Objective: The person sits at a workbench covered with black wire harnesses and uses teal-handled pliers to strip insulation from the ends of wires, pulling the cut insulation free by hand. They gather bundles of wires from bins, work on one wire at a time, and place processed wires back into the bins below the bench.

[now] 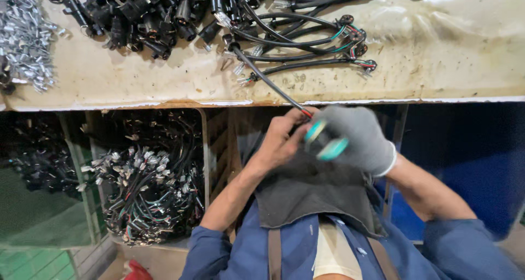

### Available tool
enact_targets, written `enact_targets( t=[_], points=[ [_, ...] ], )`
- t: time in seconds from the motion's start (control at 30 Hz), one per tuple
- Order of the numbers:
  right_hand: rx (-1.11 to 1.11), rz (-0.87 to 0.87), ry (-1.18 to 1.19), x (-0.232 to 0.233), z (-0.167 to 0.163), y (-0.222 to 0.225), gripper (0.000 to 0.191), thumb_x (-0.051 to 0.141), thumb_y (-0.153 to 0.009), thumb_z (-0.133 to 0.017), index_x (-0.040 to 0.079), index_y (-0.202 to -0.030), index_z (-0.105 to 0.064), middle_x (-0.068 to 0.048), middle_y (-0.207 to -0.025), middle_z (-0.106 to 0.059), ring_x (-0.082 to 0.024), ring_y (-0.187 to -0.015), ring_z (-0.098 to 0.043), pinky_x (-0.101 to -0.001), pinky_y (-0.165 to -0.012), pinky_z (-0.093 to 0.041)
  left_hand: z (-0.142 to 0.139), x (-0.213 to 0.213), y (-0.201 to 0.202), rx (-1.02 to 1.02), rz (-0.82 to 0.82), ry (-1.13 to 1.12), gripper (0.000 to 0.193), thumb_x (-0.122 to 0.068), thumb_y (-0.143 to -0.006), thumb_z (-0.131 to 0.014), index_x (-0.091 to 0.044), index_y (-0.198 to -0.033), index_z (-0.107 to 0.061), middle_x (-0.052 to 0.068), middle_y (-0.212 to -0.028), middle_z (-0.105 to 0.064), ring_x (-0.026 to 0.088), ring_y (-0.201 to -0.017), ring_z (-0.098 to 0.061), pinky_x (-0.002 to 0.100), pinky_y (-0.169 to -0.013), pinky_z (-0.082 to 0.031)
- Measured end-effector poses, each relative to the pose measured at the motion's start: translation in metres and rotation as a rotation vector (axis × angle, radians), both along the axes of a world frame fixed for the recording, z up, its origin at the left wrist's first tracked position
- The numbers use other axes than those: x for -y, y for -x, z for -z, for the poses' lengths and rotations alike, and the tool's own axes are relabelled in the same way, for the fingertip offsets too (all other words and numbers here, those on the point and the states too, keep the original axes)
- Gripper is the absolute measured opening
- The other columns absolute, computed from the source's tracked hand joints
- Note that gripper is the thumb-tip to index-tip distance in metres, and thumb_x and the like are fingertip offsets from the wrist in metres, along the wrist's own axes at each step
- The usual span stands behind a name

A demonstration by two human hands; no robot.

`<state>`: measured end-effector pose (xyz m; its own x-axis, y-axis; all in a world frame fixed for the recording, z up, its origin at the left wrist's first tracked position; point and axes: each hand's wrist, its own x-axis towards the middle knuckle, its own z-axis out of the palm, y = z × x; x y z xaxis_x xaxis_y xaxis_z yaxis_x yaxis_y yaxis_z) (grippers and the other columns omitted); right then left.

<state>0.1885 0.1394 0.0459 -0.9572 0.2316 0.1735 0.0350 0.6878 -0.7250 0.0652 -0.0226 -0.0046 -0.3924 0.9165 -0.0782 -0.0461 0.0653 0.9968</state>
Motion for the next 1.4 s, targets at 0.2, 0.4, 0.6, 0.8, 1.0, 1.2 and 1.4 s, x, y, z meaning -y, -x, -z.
enact_targets(
  t=[0.2,0.4,0.6,0.8,1.0,1.2,1.4],
  points=[
    [-0.251,0.444,0.599,0.016,0.003,-0.006,0.013,0.013,-0.095,-0.069,0.008,-0.093,-0.058,-0.007,-0.075,-0.055,-0.021,-0.065,-0.052,-0.0343,-0.06,-0.044,-0.003,0.0,0.003,-0.154,-0.053,-0.043,0.025,-0.015,-0.101,-0.07,-0.002,-0.122,-0.066,0.01,-0.103,-0.075,0.02,-0.093,-0.075,0.03,-0.087,-0.057],
    [-0.661,0.31,1.532,0.034,-0.001,0.004,0.02,0.018,-0.094,-0.067,0.011,-0.088,-0.05,-0.003,-0.068,-0.044,-0.016,-0.055,-0.039,-0.0326,-0.055,-0.036,-0.005,0.011,0.011,-0.143,0.018,-0.128,0.027,-0.019,-0.1,-0.071,-0.003,-0.121,-0.067,0.009,-0.109,-0.075,0.019,-0.098,-0.075,0.029,-0.092,-0.057],
    [-0.766,0.195,1.661,0.036,0.008,0.023,0.023,0.017,-0.093,-0.065,0.015,-0.087,-0.043,-0.001,-0.063,-0.037,-0.011,-0.048,-0.033,-0.0299,-0.048,-0.032,-0.017,0.01,0.015,-0.15,-0.072,-0.13,0.034,-0.018,-0.097,-0.074,-0.002,-0.125,-0.064,0.013,-0.109,-0.074,0.022,-0.098,-0.073,0.03,-0.091,-0.056],
    [-0.503,0.442,1.306,0.011,0.017,0.05,0.013,0.007,-0.098,-0.065,0.01,-0.101,-0.052,0.002,-0.075,-0.047,-0.008,-0.062,-0.046,-0.0261,-0.053,-0.039,-0.048,0.009,0.015,-0.25,-0.011,0.118,0.083,-0.023,-0.089,-0.081,-0.003,-0.156,-0.035,0.011,-0.093,-0.077,0.024,-0.078,-0.07,0.032,-0.071,-0.055],
    [-0.331,0.36,1.199,-0.032,0.002,0.12,0.017,-0.001,-0.094,-0.07,0.004,-0.11,-0.066,-0.003,-0.095,-0.068,-0.013,-0.078,-0.067,-0.0288,-0.068,-0.056,-0.034,0.016,-0.002,-0.928,0.338,0.286,0.077,-0.027,-0.093,-0.076,-0.006,-0.156,-0.037,0.014,-0.084,-0.068,0.033,-0.074,-0.07,0.044,-0.061,-0.054],
    [-0.138,0.151,-0.459,-0.078,-0.029,0.067,0.029,-0.004,-0.086,-0.073,0.001,-0.113,-0.065,-0.021,-0.109,-0.069,-0.036,-0.084,-0.07,-0.0433,-0.065,-0.055,-0.004,0.031,0.016,-1.016,0.377,0.564,0.042,-0.031,-0.086,-0.073,-0.005,-0.118,-0.062,0.014,-0.09,-0.069,0.033,-0.081,-0.069,0.044,-0.067,-0.055],
    [-0.153,0.171,-0.605,-0.078,-0.033,0.066,0.02,-0.003,-0.097,-0.072,0.001,-0.114,-0.062,-0.018,-0.117,-0.066,-0.036,-0.096,-0.068,-0.0453,-0.08,-0.055,-0.044,0.022,0.045,-1.026,-0.028,0.116,0.019,-0.016,-0.092,-0.07,-0.008,-0.109,-0.068,0.011,-0.099,-0.074,0.03,-0.09,-0.07,0.043,-0.075,-0.056]
  ],
)
